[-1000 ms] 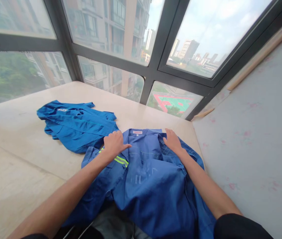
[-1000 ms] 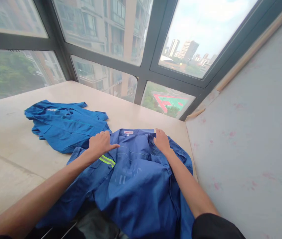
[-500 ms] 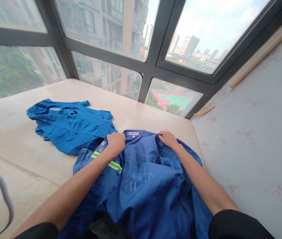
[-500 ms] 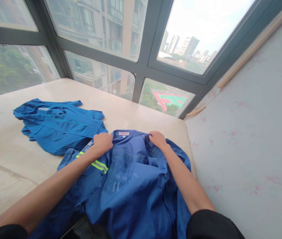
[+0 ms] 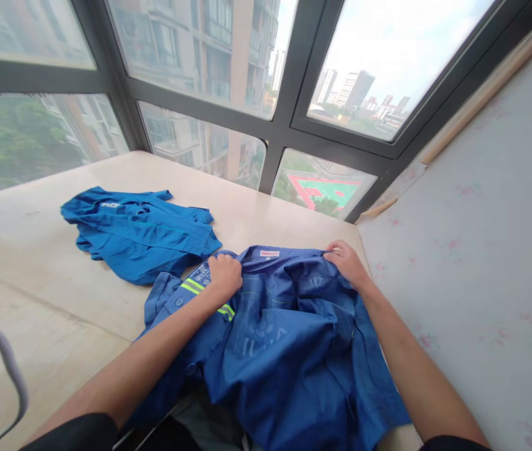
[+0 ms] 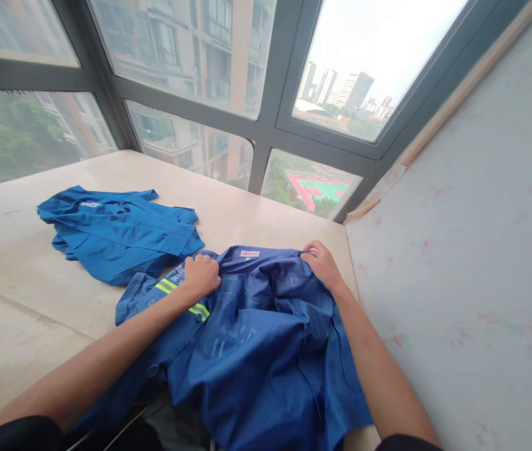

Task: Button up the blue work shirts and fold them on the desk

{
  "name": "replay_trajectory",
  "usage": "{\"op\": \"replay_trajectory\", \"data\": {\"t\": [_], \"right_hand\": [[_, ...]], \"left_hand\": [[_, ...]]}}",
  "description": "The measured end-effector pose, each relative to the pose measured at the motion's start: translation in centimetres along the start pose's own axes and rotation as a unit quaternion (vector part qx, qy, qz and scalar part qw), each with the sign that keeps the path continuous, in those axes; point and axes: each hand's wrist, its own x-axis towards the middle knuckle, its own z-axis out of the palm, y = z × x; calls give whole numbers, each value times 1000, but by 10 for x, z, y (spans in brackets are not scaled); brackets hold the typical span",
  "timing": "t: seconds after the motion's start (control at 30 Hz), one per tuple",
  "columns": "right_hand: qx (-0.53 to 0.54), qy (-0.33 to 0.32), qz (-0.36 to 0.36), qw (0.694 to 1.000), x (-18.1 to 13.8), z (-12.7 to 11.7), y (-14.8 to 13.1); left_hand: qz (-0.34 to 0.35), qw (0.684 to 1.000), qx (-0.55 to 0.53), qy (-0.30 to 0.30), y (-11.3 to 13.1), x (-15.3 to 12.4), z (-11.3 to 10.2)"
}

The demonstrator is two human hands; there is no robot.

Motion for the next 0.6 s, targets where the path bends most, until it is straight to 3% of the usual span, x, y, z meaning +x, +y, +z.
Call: {"op": "replay_trajectory", "data": {"t": [0.1,0.17,0.4,0.5,0.6], "right_hand": [[182,-7,106,978,-18,-8,-16],[228,-6,123,966,-28,-14,-27],[214,-57,115,968,-53,-38,-51],[173,-44,100,979,-61,-51,-55],[145,-28,59,987,-72,-66,-61]], "left_hand": [[9,1000,-9,23,6,-12,-1],[12,999,-20,35,10,-18,0],[4,999,-49,-6,1,-17,-5],[9,998,-67,12,-10,-19,-23],[59,994,-75,58,-25,-24,-51]]}}
